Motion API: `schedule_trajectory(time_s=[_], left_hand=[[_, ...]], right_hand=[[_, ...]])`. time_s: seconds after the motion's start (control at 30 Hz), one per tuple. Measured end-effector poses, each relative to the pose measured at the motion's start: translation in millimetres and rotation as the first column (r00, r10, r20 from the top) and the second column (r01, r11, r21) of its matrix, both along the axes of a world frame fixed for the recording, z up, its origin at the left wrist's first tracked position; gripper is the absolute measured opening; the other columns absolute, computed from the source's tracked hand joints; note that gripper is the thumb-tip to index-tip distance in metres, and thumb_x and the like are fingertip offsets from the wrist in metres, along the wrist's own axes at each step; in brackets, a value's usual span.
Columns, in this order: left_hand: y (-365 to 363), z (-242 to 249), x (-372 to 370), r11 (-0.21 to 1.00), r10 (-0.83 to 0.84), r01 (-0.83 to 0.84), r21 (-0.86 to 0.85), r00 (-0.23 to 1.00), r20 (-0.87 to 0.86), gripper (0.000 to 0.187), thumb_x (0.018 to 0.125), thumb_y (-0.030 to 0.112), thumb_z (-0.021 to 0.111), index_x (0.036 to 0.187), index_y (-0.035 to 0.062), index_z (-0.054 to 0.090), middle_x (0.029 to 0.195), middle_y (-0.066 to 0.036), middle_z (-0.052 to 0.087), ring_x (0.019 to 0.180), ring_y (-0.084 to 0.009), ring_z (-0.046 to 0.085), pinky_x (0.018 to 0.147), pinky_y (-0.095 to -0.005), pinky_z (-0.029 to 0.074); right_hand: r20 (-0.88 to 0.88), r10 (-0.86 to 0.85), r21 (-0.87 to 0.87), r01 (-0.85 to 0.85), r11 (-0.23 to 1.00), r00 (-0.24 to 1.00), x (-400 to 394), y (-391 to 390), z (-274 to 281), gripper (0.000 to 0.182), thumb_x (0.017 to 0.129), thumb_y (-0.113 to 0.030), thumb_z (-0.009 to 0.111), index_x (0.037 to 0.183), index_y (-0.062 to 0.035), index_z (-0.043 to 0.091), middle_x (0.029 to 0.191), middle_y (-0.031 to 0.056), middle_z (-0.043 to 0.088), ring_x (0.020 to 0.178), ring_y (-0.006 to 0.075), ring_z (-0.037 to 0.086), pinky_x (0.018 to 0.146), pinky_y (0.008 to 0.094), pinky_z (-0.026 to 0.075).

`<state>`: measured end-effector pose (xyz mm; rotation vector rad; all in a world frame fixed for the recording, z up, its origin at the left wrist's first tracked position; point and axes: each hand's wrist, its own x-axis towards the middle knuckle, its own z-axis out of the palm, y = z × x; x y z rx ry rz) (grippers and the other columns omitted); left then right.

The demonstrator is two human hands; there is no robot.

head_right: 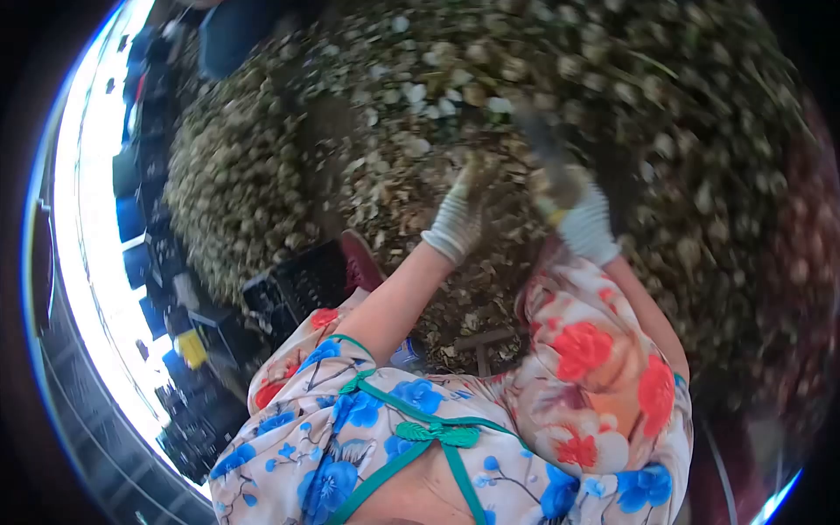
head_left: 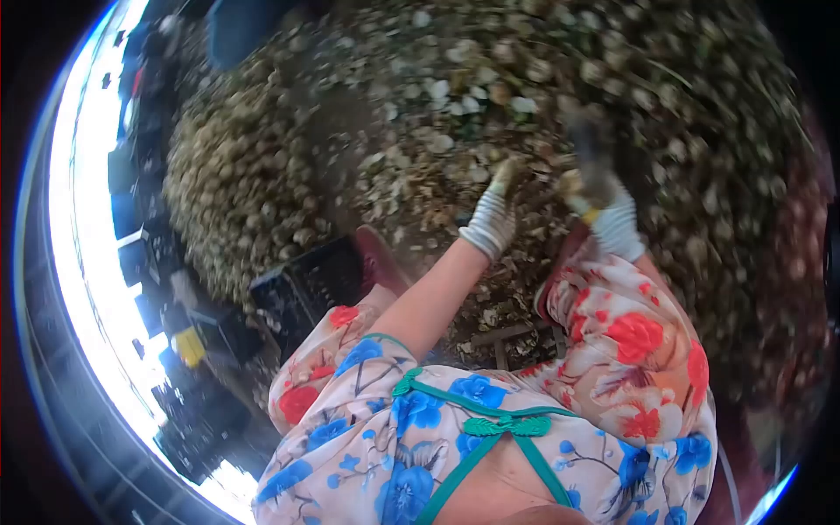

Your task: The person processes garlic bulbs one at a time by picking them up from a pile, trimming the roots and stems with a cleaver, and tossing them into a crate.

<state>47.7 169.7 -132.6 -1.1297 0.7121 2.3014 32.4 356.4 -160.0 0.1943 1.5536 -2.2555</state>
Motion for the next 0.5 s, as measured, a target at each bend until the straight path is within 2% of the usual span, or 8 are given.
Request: schedule_trajectory(time_s=[0.03,0.1,0.17,0.2,0.23,0.27,0.37,0.5], left_hand=[[12.2,-7.7,3.2,0.998,-0.052,0.054,0.032,0.998,-0.047,0.043,0.073,0.051,0.055,0.098,0.0153,0.053,0.087,-0.006,0.056,0.087,-0.0207,0.053,0.075,-0.0402,0.043],[23.1,-14.4,15.0,0.984,-0.173,0.177,0.013,0.971,-0.167,0.044,0.077,0.055,0.045,0.089,0.0147,0.058,0.082,-0.004,0.059,0.082,-0.0184,0.054,0.076,-0.0389,0.041],[36.1,16.3,21.0,0.961,-0.264,0.261,-0.087,0.964,-0.029,0.038,0.081,0.043,0.044,0.098,0.0108,0.055,0.104,-0.008,0.053,0.096,-0.0211,0.048,0.081,-0.0376,0.039],[28.1,8.0,30.0,0.961,-0.275,0.271,-0.052,0.958,-0.084,0.036,0.081,0.037,0.046,0.105,0.0099,0.050,0.112,-0.009,0.048,0.103,-0.0245,0.044,0.084,-0.0392,0.038],[-0.4,-26.2,43.5,0.732,-0.681,0.457,-0.506,0.520,-0.515,0.038,0.081,0.033,0.048,0.111,0.0090,0.046,0.111,-0.011,0.049,0.105,-0.0269,0.042,0.084,-0.0426,0.038],[-10.4,-38.3,37.2,0.940,-0.341,0.341,-0.013,0.936,-0.086,0.032,0.078,0.030,0.054,0.104,0.0108,0.051,0.106,-0.011,0.053,0.096,-0.0268,0.050,0.084,-0.0454,0.039],[-49.3,-57.1,34.5,0.930,-0.359,0.337,-0.145,0.917,-0.174,0.034,0.079,0.019,0.052,0.111,0.0097,0.046,0.103,-0.009,0.054,0.091,-0.0274,0.052,0.073,-0.0427,0.045],[-85.2,-77.9,27.2,0.875,-0.324,0.341,-0.342,0.940,0.108,0.021,0.082,0.019,0.046,0.100,0.0103,0.052,0.098,-0.009,0.057,0.088,-0.0269,0.054,0.070,-0.0401,0.047]], right_hand=[[-0.103,0.084,0.225,-0.059,0.973,0.991,14.2,-4.8,24.6,0.030,0.072,-0.004,0.060,0.100,-0.0034,0.049,0.092,0.0054,0.054,0.082,0.0144,0.052,0.073,0.0277,0.044],[-0.174,0.145,0.213,-0.106,0.971,0.974,22.6,3.9,21.1,0.031,0.069,-0.008,0.065,0.097,-0.0040,0.052,0.094,0.0056,0.055,0.080,0.0129,0.053,0.072,0.0269,0.044],[-0.343,0.180,0.472,0.004,0.882,0.922,25.5,33.7,34.7,0.032,0.068,-0.009,0.065,0.097,-0.0037,0.052,0.092,0.0061,0.057,0.077,0.0124,0.053,0.071,0.0266,0.044],[-0.246,0.026,0.420,0.083,0.904,0.969,37.4,49.2,37.5,0.034,0.067,-0.011,0.066,0.097,-0.0032,0.052,0.089,0.0066,0.058,0.077,0.0125,0.054,0.070,0.0265,0.045],[-0.159,-0.117,0.356,0.168,0.919,0.980,42.9,63.3,37.0,0.036,0.067,-0.012,0.067,0.097,-0.0027,0.052,0.086,0.0071,0.058,0.076,0.0127,0.054,0.070,0.0264,0.045],[-0.209,-0.226,0.427,0.296,0.854,0.952,55.9,83.7,33.1,0.037,0.066,-0.012,0.068,0.098,-0.0028,0.052,0.084,0.0062,0.059,0.076,0.0125,0.055,0.070,0.0263,0.045],[-0.147,-0.363,0.537,0.382,0.752,0.920,106.1,162.1,61.0,0.037,0.066,-0.009,0.069,0.098,-0.0030,0.052,0.085,0.0009,0.057,0.079,0.0081,0.053,0.071,0.0255,0.044],[-0.105,-0.390,0.873,0.273,0.404,0.915,215.8,282.4,93.3,0.049,0.067,-0.016,0.068,0.108,0.0022,0.048,0.091,0.0065,0.058,0.078,0.0105,0.052,0.067,0.0256,0.043]])
